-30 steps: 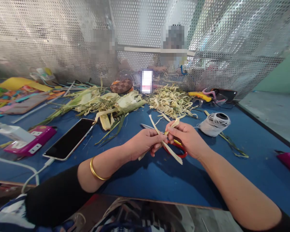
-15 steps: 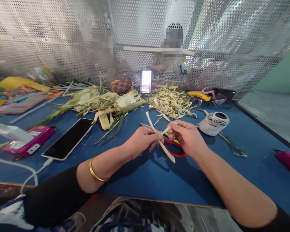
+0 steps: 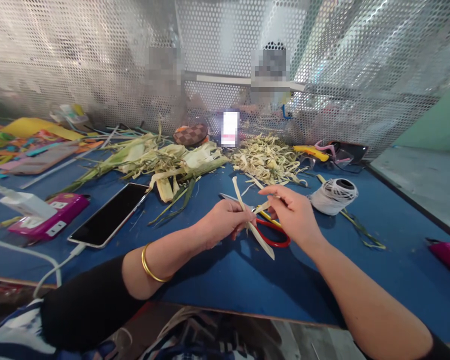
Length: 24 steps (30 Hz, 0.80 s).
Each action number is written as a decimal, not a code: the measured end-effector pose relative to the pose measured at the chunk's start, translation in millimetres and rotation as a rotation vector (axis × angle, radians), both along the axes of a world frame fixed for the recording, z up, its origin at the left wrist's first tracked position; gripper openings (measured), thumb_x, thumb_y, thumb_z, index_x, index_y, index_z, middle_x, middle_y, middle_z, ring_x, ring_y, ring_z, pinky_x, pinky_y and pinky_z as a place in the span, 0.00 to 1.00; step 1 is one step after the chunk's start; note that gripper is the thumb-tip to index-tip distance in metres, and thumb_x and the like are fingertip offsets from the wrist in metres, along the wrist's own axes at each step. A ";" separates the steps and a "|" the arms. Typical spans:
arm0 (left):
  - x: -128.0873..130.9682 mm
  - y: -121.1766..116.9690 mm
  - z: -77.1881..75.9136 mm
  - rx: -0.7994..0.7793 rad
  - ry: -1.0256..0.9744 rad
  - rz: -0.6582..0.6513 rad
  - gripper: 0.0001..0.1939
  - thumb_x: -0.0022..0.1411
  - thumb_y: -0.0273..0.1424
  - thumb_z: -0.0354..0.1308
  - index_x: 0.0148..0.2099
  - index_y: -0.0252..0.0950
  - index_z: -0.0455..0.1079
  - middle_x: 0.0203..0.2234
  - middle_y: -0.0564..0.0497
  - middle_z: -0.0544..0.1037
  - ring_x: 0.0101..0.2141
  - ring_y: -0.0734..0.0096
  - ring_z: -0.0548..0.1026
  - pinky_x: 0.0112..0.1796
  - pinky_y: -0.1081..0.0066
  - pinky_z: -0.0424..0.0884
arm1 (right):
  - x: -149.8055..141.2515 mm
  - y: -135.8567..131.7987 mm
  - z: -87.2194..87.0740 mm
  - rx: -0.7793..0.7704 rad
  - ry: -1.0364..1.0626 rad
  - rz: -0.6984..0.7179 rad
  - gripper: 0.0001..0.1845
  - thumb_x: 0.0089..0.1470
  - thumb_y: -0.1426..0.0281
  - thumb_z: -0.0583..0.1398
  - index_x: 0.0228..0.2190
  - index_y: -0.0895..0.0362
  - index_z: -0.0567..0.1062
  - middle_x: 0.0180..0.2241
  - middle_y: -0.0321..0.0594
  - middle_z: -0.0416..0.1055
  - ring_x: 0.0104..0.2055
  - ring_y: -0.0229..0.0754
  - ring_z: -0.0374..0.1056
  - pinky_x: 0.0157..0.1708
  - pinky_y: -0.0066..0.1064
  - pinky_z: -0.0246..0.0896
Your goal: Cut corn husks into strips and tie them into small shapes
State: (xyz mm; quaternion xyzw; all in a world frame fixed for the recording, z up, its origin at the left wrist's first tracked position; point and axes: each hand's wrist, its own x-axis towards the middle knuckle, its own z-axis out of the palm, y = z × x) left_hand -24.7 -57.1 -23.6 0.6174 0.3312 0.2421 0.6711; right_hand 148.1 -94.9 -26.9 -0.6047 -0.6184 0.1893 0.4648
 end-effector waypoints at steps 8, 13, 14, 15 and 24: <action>-3.5 4.2 5.6 -0.167 -0.055 0.024 0.07 0.51 0.31 0.56 0.25 0.32 0.69 0.09 0.59 0.57 0.13 0.81 0.54 0.16 0.77 0.54 | 10.6 1.3 14.6 0.024 -0.165 0.214 0.07 0.51 0.67 0.59 0.33 0.52 0.77 0.34 0.39 0.75 0.36 0.45 0.69 0.38 0.35 0.62; -2.6 3.0 5.5 -0.165 -0.060 -0.018 0.08 0.53 0.32 0.57 0.27 0.32 0.70 0.10 0.59 0.59 0.14 0.81 0.55 0.17 0.77 0.55 | 13.7 0.6 18.7 0.048 -0.272 0.190 0.11 0.54 0.65 0.56 0.23 0.53 0.74 0.24 0.37 0.72 0.29 0.41 0.66 0.32 0.31 0.57; -2.4 2.6 4.8 -0.141 -0.058 -0.029 0.09 0.54 0.33 0.57 0.27 0.32 0.70 0.10 0.59 0.59 0.14 0.81 0.56 0.17 0.77 0.56 | 13.5 0.6 18.3 0.026 -0.248 0.163 0.12 0.54 0.65 0.56 0.22 0.54 0.73 0.22 0.36 0.71 0.27 0.40 0.65 0.30 0.31 0.56; -2.3 2.1 4.1 -0.110 -0.052 -0.036 0.10 0.54 0.34 0.57 0.27 0.32 0.70 0.10 0.59 0.60 0.14 0.81 0.56 0.18 0.77 0.57 | 13.1 0.8 17.5 -0.004 -0.215 0.135 0.12 0.53 0.64 0.56 0.21 0.54 0.72 0.20 0.35 0.70 0.25 0.39 0.64 0.28 0.30 0.55; -3.3 -1.1 7.5 0.197 0.132 0.006 0.11 0.55 0.32 0.55 0.22 0.34 0.68 0.10 0.58 0.61 0.14 0.79 0.59 0.19 0.76 0.56 | 0.6 2.9 6.2 -0.369 0.414 0.117 0.24 0.44 0.57 0.61 0.10 0.54 0.57 0.11 0.27 0.48 0.14 0.32 0.49 0.18 0.29 0.53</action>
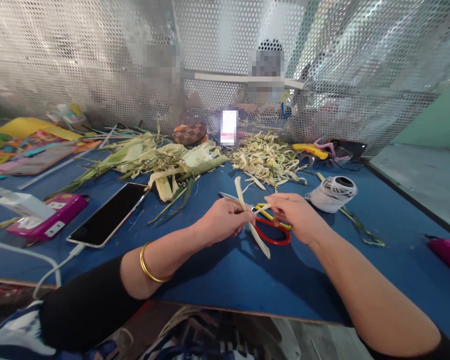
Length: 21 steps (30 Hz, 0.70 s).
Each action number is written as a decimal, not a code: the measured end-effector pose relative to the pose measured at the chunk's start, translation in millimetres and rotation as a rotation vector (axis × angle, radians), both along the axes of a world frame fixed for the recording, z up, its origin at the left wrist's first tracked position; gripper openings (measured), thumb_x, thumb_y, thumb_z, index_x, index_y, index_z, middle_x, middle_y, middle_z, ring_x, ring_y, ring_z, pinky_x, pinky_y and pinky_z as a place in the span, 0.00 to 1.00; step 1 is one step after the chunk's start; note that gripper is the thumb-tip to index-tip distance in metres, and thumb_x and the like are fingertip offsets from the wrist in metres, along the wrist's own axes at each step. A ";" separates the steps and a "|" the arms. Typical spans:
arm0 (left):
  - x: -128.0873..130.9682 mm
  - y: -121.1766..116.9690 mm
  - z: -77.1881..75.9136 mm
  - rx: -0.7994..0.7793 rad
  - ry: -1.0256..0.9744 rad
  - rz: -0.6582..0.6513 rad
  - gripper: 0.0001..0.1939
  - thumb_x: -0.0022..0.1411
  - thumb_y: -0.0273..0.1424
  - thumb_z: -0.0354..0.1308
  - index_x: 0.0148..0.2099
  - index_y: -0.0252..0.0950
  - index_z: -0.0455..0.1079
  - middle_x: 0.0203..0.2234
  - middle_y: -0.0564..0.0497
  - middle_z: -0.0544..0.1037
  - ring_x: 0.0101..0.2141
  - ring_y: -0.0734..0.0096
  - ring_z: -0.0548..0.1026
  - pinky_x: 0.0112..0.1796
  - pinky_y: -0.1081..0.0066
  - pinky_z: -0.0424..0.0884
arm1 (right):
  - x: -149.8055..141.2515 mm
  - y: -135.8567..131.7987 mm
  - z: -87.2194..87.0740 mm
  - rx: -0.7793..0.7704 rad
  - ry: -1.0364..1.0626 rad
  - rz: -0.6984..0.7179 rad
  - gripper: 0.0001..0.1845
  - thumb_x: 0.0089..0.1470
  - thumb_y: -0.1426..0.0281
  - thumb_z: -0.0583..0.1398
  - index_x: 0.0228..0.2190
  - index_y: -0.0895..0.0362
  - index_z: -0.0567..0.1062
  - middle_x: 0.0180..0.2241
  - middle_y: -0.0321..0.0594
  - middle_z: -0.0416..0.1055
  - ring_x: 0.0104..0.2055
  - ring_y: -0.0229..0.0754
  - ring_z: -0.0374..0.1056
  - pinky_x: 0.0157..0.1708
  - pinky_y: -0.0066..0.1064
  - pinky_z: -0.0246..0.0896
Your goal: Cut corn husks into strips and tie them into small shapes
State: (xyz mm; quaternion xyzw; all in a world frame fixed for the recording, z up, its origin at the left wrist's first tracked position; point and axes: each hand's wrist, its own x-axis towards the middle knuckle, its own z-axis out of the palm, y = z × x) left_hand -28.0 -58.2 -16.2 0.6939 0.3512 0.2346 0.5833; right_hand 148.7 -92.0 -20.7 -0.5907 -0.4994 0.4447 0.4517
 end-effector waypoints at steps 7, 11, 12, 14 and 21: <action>0.9 2.4 -5.1 -0.132 -0.115 -0.008 0.11 0.54 0.35 0.55 0.25 0.33 0.69 0.10 0.59 0.59 0.14 0.80 0.57 0.19 0.76 0.57 | -6.4 -6.0 7.2 0.050 0.271 -0.003 0.17 0.42 0.60 0.65 0.16 0.56 0.66 0.16 0.32 0.63 0.20 0.32 0.58 0.22 0.26 0.56; 1.3 0.4 -5.2 -0.174 -0.123 -0.081 0.12 0.54 0.37 0.56 0.26 0.33 0.70 0.09 0.59 0.59 0.14 0.80 0.58 0.20 0.77 0.57 | -11.4 -6.5 7.7 -0.004 0.489 0.030 0.18 0.43 0.61 0.65 0.17 0.56 0.63 0.18 0.30 0.64 0.15 0.29 0.55 0.16 0.25 0.51; 1.3 -0.3 -5.1 -0.163 -0.107 -0.096 0.11 0.53 0.36 0.56 0.26 0.33 0.70 0.09 0.59 0.60 0.14 0.80 0.58 0.20 0.77 0.56 | -13.7 -6.2 6.9 -0.015 0.532 0.042 0.18 0.43 0.61 0.65 0.18 0.56 0.62 0.18 0.28 0.61 0.13 0.27 0.52 0.14 0.24 0.49; 1.4 -1.2 -5.3 -0.152 -0.079 -0.121 0.11 0.54 0.36 0.56 0.25 0.33 0.70 0.09 0.59 0.60 0.13 0.81 0.58 0.20 0.77 0.55 | -18.5 -5.6 5.0 -0.026 0.590 0.040 0.20 0.44 0.61 0.65 0.19 0.55 0.59 0.15 0.23 0.56 0.11 0.25 0.44 0.12 0.22 0.45; 1.4 -1.5 -6.0 -0.208 -0.072 -0.048 0.11 0.54 0.35 0.55 0.25 0.33 0.69 0.09 0.59 0.59 0.13 0.80 0.57 0.20 0.77 0.56 | -20.4 -6.7 3.3 0.027 0.572 0.044 0.19 0.44 0.58 0.66 0.23 0.55 0.63 0.17 0.24 0.57 0.14 0.27 0.50 0.17 0.24 0.56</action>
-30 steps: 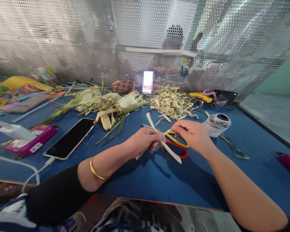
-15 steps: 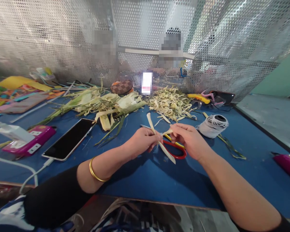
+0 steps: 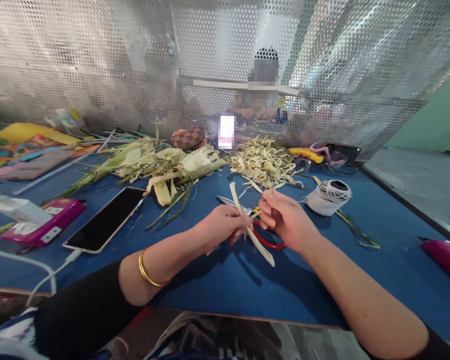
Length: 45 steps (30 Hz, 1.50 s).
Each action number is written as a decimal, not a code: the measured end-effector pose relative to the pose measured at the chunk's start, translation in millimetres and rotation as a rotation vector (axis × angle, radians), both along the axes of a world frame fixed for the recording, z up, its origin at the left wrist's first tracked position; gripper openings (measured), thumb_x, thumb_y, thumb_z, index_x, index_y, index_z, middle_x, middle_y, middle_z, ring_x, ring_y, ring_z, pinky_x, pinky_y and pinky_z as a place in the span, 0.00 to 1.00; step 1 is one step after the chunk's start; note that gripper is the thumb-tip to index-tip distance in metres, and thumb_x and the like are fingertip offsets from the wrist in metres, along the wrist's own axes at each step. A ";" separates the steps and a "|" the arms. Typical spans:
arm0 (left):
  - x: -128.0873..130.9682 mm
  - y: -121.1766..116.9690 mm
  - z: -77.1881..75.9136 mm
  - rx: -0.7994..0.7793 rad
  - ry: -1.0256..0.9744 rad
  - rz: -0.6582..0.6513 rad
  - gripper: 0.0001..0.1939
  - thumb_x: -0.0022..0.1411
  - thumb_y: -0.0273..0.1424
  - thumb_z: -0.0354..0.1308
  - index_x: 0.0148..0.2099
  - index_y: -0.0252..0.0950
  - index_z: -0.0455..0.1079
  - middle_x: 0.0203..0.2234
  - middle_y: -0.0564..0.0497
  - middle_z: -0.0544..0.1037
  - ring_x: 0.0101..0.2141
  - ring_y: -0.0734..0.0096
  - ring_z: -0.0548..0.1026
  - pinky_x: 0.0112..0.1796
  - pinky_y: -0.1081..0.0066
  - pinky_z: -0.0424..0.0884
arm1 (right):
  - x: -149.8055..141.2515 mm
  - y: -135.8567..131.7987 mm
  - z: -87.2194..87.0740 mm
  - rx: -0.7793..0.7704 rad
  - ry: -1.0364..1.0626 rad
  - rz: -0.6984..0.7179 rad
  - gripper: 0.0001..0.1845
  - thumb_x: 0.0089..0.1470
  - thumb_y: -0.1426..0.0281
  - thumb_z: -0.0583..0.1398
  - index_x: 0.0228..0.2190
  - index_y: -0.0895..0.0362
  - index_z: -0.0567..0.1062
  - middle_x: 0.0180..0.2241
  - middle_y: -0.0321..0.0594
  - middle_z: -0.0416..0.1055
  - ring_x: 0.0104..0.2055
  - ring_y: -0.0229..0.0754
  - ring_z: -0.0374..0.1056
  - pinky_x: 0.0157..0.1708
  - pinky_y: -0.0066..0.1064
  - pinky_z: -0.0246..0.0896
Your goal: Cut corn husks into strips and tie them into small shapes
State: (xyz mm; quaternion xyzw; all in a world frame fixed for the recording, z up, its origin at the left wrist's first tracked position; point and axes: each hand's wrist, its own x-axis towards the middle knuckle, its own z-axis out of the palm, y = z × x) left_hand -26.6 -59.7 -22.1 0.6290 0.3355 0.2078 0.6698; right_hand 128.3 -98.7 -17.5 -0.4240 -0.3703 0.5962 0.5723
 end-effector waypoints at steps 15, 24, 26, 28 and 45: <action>-2.5 7.7 7.5 -0.422 -0.172 0.136 0.11 0.63 0.30 0.51 0.37 0.29 0.73 0.22 0.50 0.75 0.19 0.79 0.69 0.20 0.79 0.64 | 34.9 11.1 -3.1 0.208 -0.594 -0.382 0.18 0.46 0.59 0.63 0.39 0.53 0.74 0.39 0.40 0.74 0.26 0.37 0.69 0.30 0.33 0.66; -4.1 8.9 7.0 -0.479 -0.321 0.080 0.09 0.63 0.27 0.52 0.39 0.30 0.72 0.25 0.48 0.78 0.19 0.78 0.72 0.21 0.78 0.68 | 10.7 2.7 -7.1 0.211 -0.636 0.231 0.19 0.50 0.54 0.61 0.31 0.58 0.78 0.29 0.39 0.75 0.33 0.42 0.68 0.36 0.32 0.61; -3.2 7.6 6.5 -0.493 -0.314 0.064 0.09 0.63 0.27 0.53 0.38 0.29 0.73 0.25 0.47 0.78 0.20 0.78 0.72 0.22 0.79 0.69 | 8.5 2.8 -8.3 0.249 -0.673 0.222 0.22 0.50 0.51 0.60 0.29 0.59 0.78 0.27 0.39 0.73 0.32 0.42 0.67 0.35 0.32 0.60; -2.2 5.9 5.4 -0.489 -0.302 0.061 0.08 0.62 0.27 0.54 0.36 0.28 0.73 0.25 0.46 0.79 0.20 0.78 0.73 0.22 0.79 0.69 | 9.7 3.8 -10.1 0.247 -0.720 0.222 0.23 0.50 0.50 0.59 0.26 0.59 0.77 0.25 0.39 0.72 0.30 0.41 0.65 0.34 0.31 0.59; -4.7 6.2 10.0 -0.197 -0.097 0.071 0.09 0.60 0.31 0.55 0.35 0.30 0.73 0.25 0.47 0.79 0.19 0.78 0.70 0.18 0.80 0.63 | 29.0 8.8 -5.9 0.609 -1.073 -0.532 0.15 0.54 0.63 0.58 0.43 0.54 0.74 0.45 0.47 0.71 0.48 0.49 0.66 0.48 0.44 0.61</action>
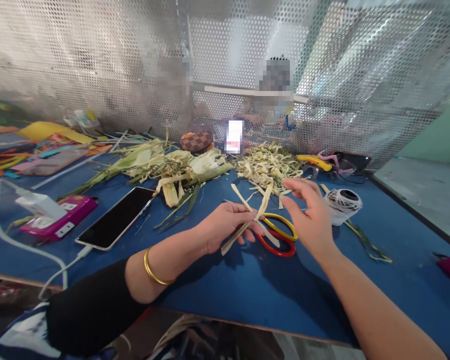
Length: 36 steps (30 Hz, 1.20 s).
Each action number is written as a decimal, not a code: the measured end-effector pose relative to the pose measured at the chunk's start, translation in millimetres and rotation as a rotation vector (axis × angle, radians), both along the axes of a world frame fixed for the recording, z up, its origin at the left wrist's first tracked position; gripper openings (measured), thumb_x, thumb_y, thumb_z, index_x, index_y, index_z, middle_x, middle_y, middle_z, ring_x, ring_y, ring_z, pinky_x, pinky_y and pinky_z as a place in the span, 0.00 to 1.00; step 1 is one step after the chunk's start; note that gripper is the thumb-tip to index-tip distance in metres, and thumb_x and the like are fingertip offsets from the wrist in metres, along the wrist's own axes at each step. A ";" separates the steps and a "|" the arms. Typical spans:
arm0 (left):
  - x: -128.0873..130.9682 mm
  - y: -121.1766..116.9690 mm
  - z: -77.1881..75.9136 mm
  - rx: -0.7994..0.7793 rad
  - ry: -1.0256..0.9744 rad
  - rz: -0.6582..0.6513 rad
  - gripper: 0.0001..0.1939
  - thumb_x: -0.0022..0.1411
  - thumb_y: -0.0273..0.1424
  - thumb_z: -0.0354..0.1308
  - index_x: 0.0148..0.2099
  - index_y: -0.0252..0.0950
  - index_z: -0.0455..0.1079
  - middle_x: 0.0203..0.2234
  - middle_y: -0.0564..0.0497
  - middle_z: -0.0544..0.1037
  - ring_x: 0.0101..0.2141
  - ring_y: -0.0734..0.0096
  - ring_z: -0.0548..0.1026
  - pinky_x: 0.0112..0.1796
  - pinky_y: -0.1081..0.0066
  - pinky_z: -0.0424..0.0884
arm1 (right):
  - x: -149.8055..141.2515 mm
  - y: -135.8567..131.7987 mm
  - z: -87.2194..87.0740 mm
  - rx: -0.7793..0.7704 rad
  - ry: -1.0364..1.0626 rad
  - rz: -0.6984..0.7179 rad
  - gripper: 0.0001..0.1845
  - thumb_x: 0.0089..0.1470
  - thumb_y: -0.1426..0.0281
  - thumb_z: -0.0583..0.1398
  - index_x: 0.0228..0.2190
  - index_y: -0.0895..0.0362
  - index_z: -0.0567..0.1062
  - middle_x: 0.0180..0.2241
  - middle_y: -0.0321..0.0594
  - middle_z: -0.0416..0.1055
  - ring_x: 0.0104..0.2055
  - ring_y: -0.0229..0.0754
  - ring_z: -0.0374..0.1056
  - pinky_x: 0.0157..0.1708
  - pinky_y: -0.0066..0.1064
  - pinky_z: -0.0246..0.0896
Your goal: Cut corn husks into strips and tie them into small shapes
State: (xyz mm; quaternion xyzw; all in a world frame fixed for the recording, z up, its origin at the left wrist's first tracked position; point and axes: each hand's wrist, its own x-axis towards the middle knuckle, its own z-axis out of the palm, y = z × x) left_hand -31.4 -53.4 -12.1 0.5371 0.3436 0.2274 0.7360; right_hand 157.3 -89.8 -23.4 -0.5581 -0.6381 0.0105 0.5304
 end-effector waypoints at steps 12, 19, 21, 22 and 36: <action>-5.3 7.9 -3.2 0.961 0.344 0.400 0.09 0.60 0.33 0.54 0.39 0.37 0.74 0.35 0.48 0.78 0.37 0.67 0.74 0.38 0.69 0.68 | -1.0 -3.2 2.1 -0.208 -0.512 0.229 0.11 0.60 0.69 0.54 0.26 0.55 0.71 0.26 0.35 0.73 0.31 0.39 0.68 0.51 0.40 0.53; -3.0 0.2 -2.0 0.916 0.278 0.448 0.14 0.61 0.38 0.53 0.29 0.35 0.73 0.23 0.51 0.76 0.27 0.71 0.72 0.31 0.73 0.66 | -9.0 -7.2 3.3 -0.124 -0.386 0.074 0.11 0.59 0.69 0.54 0.25 0.55 0.70 0.25 0.37 0.72 0.32 0.42 0.67 0.38 0.34 0.57; 0.7 0.0 -5.6 0.658 0.170 0.330 0.14 0.60 0.39 0.55 0.33 0.34 0.74 0.25 0.51 0.77 0.27 0.72 0.73 0.29 0.74 0.66 | -13.6 -8.8 2.2 -0.117 -0.391 0.084 0.11 0.59 0.69 0.54 0.25 0.55 0.70 0.25 0.37 0.72 0.32 0.41 0.67 0.38 0.33 0.57; 2.5 0.1 -7.3 0.533 0.104 0.288 0.14 0.59 0.39 0.56 0.35 0.33 0.74 0.26 0.50 0.78 0.27 0.72 0.73 0.29 0.74 0.67 | -15.8 -9.5 1.4 -0.120 -0.397 0.100 0.11 0.59 0.70 0.54 0.25 0.55 0.70 0.25 0.37 0.72 0.32 0.41 0.67 0.39 0.33 0.56; 3.3 1.2 -2.7 0.070 -0.097 0.263 0.05 0.56 0.27 0.60 0.36 0.31 0.75 0.21 0.53 0.74 0.19 0.82 0.69 0.22 0.81 0.65 | -20.3 -17.2 9.2 -0.318 -0.196 0.298 0.17 0.60 0.65 0.50 0.28 0.56 0.74 0.27 0.38 0.74 0.30 0.41 0.68 0.34 0.32 0.60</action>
